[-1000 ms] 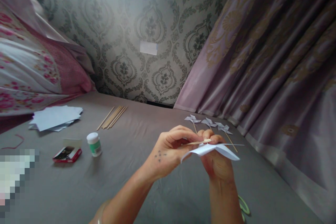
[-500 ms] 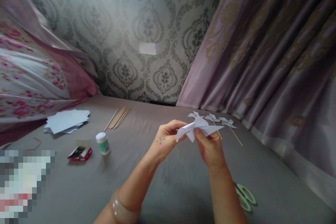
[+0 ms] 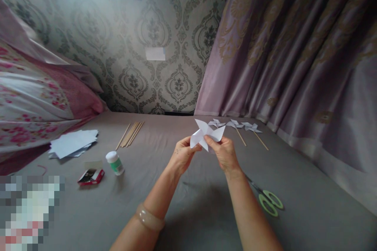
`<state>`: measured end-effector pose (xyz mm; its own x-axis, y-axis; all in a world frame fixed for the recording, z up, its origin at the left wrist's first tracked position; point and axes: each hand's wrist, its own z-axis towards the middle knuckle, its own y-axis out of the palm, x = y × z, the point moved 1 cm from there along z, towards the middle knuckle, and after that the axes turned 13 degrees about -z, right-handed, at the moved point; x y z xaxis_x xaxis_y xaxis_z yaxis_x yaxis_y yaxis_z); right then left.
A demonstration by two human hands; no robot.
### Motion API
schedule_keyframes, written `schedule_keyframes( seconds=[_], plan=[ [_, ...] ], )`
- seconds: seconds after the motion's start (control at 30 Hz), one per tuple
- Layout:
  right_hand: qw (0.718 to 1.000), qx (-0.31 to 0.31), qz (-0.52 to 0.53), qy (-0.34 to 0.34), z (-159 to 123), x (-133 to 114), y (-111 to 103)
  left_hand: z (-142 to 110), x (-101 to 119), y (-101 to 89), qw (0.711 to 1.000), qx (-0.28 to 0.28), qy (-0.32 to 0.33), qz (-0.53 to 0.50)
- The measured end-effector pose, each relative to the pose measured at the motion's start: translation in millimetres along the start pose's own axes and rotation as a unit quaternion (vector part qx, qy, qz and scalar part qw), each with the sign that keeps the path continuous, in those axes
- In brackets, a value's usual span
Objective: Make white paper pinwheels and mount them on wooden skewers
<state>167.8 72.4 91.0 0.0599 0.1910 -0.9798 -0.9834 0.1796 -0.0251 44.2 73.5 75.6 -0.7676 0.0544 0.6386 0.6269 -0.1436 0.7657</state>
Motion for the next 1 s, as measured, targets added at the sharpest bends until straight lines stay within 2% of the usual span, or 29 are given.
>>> schedule_keyframes(
  seconds=[0.33,0.5,0.63,0.77,0.87,1.0],
  plan=[
    [0.999,0.014,0.035,0.034,2,2,2,-1,-1,1.2,1.0,0.006,-0.011,-0.008],
    [0.997,-0.004,0.066,0.042,3,3,1,-2,1,1.3,1.0,0.002,-0.008,-0.002],
    [0.996,-0.021,0.078,0.033,4,3,1,-1,1,-1.7,0.999,-0.012,0.017,0.024],
    [0.995,-0.048,0.092,-0.007,4,2,-3,-3,7,-1.1,0.993,-0.035,0.064,0.092],
    [0.99,-0.082,0.106,-0.038,3,1,-10,-9,19,6.0,0.974,-0.087,0.129,0.167],
    [0.976,-0.146,0.121,-0.11,0,-9,-21,-22,37,20.6,0.916,-0.182,0.221,0.282]
  ],
)
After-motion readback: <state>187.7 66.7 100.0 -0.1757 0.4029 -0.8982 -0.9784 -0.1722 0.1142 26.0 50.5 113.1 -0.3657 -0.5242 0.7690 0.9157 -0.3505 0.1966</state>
